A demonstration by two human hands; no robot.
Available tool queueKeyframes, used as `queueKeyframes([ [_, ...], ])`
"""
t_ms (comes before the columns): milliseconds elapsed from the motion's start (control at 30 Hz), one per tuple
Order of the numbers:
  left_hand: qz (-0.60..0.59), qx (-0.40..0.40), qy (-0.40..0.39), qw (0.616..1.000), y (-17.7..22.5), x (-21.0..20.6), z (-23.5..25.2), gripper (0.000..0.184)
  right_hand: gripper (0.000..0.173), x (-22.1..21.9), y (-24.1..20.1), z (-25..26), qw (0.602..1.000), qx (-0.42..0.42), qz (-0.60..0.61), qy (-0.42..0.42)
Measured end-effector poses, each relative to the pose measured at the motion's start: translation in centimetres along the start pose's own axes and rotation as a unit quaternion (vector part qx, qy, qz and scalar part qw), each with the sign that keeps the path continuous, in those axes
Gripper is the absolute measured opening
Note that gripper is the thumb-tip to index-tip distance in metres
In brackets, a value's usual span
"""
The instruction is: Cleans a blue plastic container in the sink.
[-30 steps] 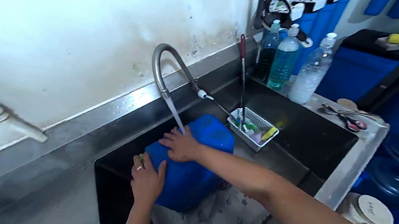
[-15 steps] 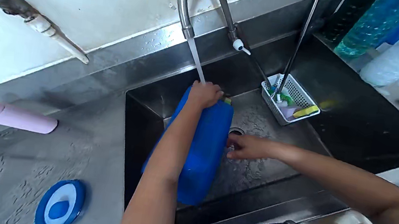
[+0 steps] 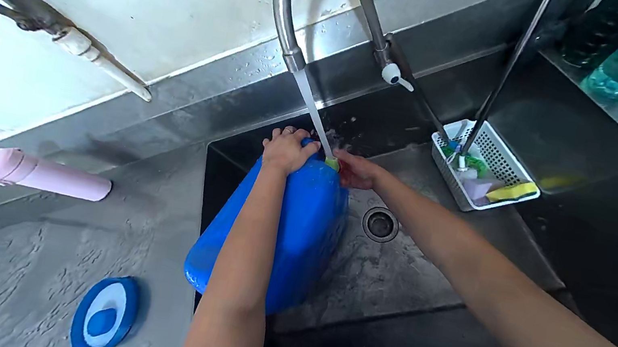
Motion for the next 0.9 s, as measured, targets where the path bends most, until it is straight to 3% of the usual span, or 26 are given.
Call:
queueKeyframes([
  [100,-0.007,-0.015,0.006,1.0,-0.2,0.3,0.6,0.048,0.025,0.0,-0.3,0.1,0.985,0.109,0.066,-0.116],
  [200,-0.015,-0.028,0.014,0.999,0.1,0.5,0.9,0.045,0.026,0.5,-1.7,-0.2,0.973,0.172,0.101,-0.119],
  [267,-0.014,-0.032,0.016,0.999,0.4,0.4,0.8,0.045,0.01,1.0,-2.6,0.1,0.978,0.176,0.075,-0.08],
  [367,-0.015,-0.035,0.027,0.999,-0.2,0.0,0.7,0.047,0.061,0.7,-2.9,0.0,0.994,0.024,-0.105,-0.011],
  [400,-0.015,-0.034,0.03,0.999,-0.5,-0.1,0.6,0.047,0.065,0.3,-2.5,0.0,0.988,-0.026,-0.154,0.002],
  [500,-0.021,-0.031,0.031,0.999,-1.0,-0.3,0.1,0.046,0.033,0.1,-2.0,-0.2,0.991,0.0,-0.079,-0.105],
  [600,-0.018,-0.033,0.027,0.999,-0.8,-0.2,-0.2,0.047,0.028,0.5,-1.3,0.0,0.987,0.038,0.031,-0.156],
  [633,-0.016,-0.035,0.027,0.999,-0.6,-0.2,-0.3,0.047,0.022,0.6,-0.9,0.0,0.992,0.026,0.018,-0.126],
  [733,-0.008,-0.036,0.025,0.999,-0.2,-0.1,-0.2,0.048,0.057,0.0,-0.9,0.1,0.989,-0.046,-0.113,0.08],
  [767,-0.008,-0.034,0.024,0.999,-0.2,-0.2,0.0,0.048,0.06,0.0,-1.3,0.0,0.984,-0.051,-0.14,0.097],
  [833,-0.011,-0.031,0.026,0.999,-0.3,-0.1,0.1,0.048,0.045,0.3,-2.3,-0.5,0.994,-0.017,-0.105,-0.008],
  [900,-0.012,-0.027,0.028,0.999,0.0,-0.1,0.1,0.048,0.042,0.9,-2.8,-1.1,0.994,0.023,-0.069,-0.084],
])
Point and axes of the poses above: each hand's wrist, its own z-axis towards the middle knuckle, its own x-axis out of the back of the hand, y = z × x, the point moved 5 cm from there along z, towards the middle knuckle, and after that the axes turned 14 degrees about z, right-handed, at the moved point
